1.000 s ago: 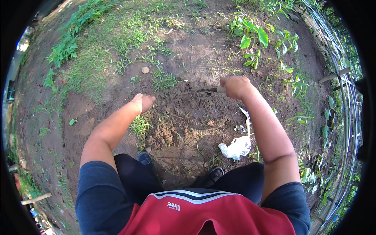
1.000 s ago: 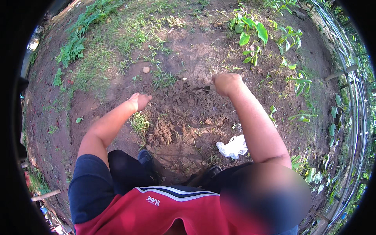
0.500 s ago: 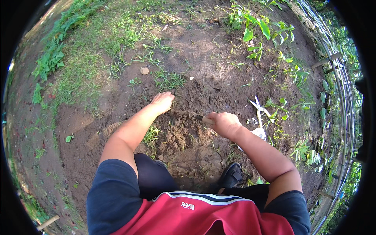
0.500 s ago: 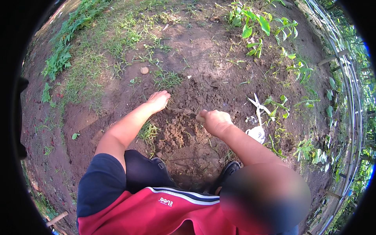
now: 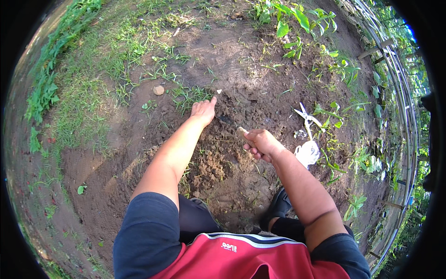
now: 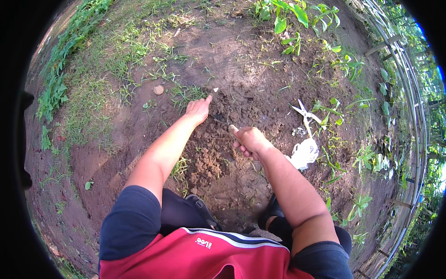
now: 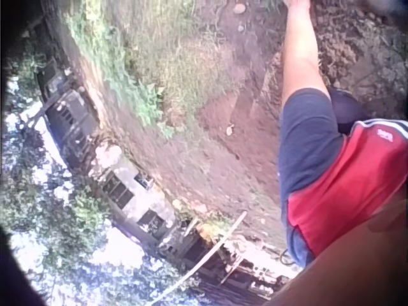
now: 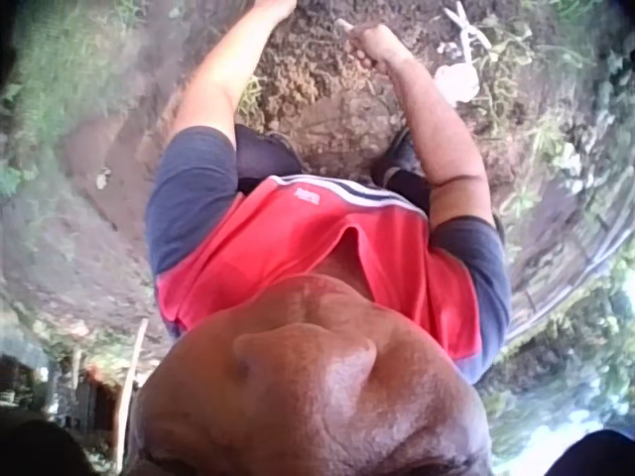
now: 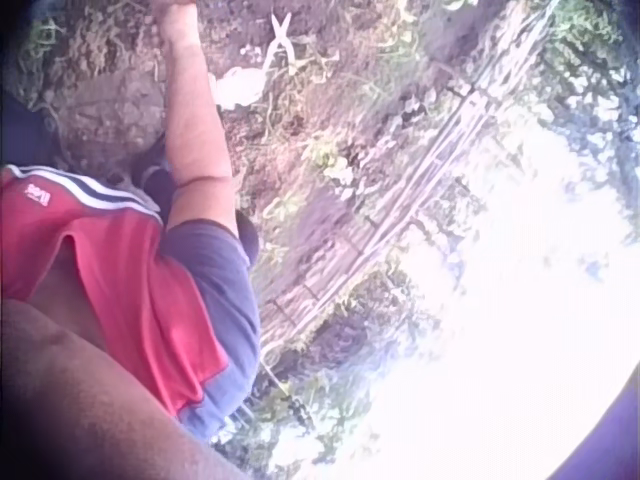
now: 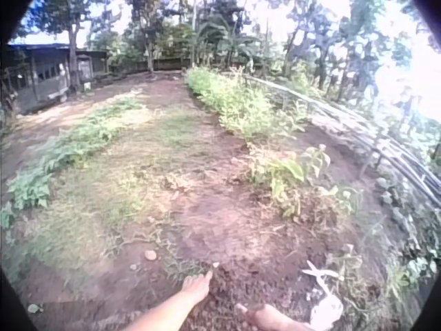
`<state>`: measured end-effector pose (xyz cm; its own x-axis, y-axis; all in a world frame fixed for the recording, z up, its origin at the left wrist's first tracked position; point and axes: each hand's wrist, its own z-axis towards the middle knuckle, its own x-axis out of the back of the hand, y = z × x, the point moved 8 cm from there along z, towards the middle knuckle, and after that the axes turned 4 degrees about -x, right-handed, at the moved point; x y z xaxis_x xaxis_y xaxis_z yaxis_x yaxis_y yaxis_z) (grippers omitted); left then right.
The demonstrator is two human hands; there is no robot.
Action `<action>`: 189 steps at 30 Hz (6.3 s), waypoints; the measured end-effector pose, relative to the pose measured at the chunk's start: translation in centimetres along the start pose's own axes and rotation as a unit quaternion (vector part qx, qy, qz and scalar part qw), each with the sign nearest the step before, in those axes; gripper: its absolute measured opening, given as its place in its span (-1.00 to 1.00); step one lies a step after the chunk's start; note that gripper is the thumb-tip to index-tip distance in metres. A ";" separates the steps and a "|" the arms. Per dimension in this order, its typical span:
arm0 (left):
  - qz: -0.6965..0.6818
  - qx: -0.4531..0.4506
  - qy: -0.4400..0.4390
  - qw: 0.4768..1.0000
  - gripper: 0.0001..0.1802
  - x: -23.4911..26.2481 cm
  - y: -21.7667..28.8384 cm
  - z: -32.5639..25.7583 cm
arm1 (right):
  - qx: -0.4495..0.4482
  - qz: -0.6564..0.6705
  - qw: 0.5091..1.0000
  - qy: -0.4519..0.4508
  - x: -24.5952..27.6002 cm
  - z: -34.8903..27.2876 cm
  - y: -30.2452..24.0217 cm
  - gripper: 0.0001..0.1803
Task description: The person uses a small hand hoe to loosen soil and remove weeds from a garden bed. They repeatedly scrape the ground and pull out grass by hand, clearing a patch of soil.
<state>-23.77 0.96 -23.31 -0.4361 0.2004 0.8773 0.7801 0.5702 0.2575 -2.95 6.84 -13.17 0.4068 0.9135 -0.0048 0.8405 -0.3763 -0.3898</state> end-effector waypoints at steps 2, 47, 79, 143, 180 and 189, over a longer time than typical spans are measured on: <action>0.026 0.016 0.011 0.999 -0.50 -0.3 -0.5 1.2 | -0.005 0.068 0.998 -0.016 -1.0 0.4 0.3 -0.67; -0.078 0.091 0.024 0.993 -0.70 1.5 -0.5 -0.8 | 0.146 -0.034 0.983 0.107 2.1 1.5 4.3 -0.56; 0.117 -0.017 0.030 0.993 -0.68 -1.2 -1.3 -1.3 | 0.038 -0.046 0.998 0.000 -4.7 0.8 -1.3 -0.50; -0.037 0.123 0.015 0.992 -0.74 0.1 -3.3 -1.2 | 0.257 -0.330 0.892 0.169 -4.9 6.8 4.9 -0.51; 0.085 0.084 0.025 0.992 -0.68 -0.5 -5.7 -0.6 | 0.045 0.115 0.992 -0.012 -7.8 2.5 1.1 -0.57; 0.051 0.083 0.022 0.995 -0.73 -0.4 -6.2 -0.3 | 0.186 0.074 0.978 0.066 -9.4 8.9 5.2 -0.61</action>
<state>-28.32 -2.92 -25.13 -0.3352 0.2309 0.9134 0.7326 0.6735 0.0986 -5.57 -2.32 -23.30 0.5773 0.8162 0.0241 0.5910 -0.3973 -0.7021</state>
